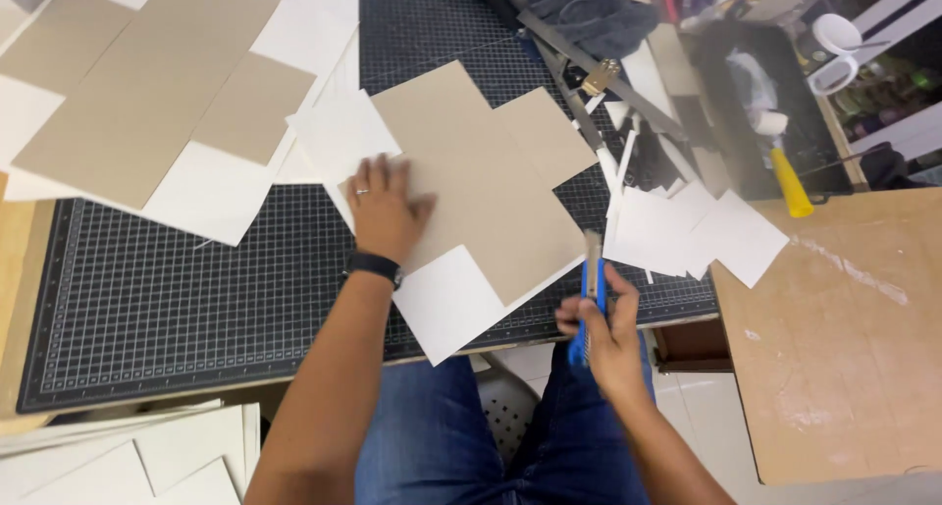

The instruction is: Cutting out box templates from cardboard sheets using a utility knife on a cutting mat

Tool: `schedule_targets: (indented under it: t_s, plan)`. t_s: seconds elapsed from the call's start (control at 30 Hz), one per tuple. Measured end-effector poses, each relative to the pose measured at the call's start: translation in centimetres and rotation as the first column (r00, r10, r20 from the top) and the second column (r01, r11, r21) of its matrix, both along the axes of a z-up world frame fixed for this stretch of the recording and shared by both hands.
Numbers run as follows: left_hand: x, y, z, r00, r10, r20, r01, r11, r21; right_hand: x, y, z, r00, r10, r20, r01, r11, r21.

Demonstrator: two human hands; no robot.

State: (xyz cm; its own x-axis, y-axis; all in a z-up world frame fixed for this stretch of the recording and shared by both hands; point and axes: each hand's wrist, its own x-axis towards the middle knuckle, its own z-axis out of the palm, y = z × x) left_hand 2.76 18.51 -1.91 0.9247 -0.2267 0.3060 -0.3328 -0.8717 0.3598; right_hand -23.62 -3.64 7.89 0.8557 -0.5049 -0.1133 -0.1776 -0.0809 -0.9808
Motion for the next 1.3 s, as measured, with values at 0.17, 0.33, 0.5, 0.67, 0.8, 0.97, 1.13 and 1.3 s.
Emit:
schedule_targets:
  t_s: [0.17,0.33,0.5,0.67,0.8,0.97,1.13,1.3]
  plan:
    - [-1.0,0.5,1.7,1.000,0.029,-0.007,-0.028,0.999,0.034,3.6,-1.2,-3.9,0.961,-0.180,0.211,0.173,0.984,0.051]
    - [-8.0,2.4,5.2,0.995,0.032,-0.091,-0.033,0.999,-0.007,4.5,-3.6,-4.2,0.950,-0.193,0.244,0.194,0.981,0.020]
    - [-16.7,4.3,8.5,0.950,-0.005,-0.313,-0.013,0.998,-0.054,5.8,-5.1,-2.1,0.969,-0.106,0.221,0.122,0.991,-0.058]
    - [-19.4,5.5,6.9,0.941,0.048,-0.334,-0.056,0.998,-0.013,9.9,-6.2,-0.9,0.993,0.015,0.116,-0.004,0.995,-0.095]
    - [-14.3,2.5,9.6,0.978,-0.003,-0.209,-0.005,0.999,-0.040,13.2,-6.5,1.2,0.989,0.037,-0.146,-0.082,0.947,-0.310]
    - [-2.8,-6.3,5.9,0.983,-0.181,0.020,0.182,0.981,-0.069,16.6,-5.7,3.2,0.878,0.064,-0.475,-0.326,0.806,-0.495]
    - [5.2,-12.8,0.7,0.978,-0.157,0.139,0.162,0.987,-0.023,20.3,-5.3,1.1,0.841,0.159,-0.517,-0.427,0.781,-0.455]
    - [5.8,-13.5,0.5,0.994,-0.109,-0.004,0.109,0.989,0.098,23.9,-4.4,-1.2,0.836,0.197,-0.512,-0.475,0.726,-0.497]
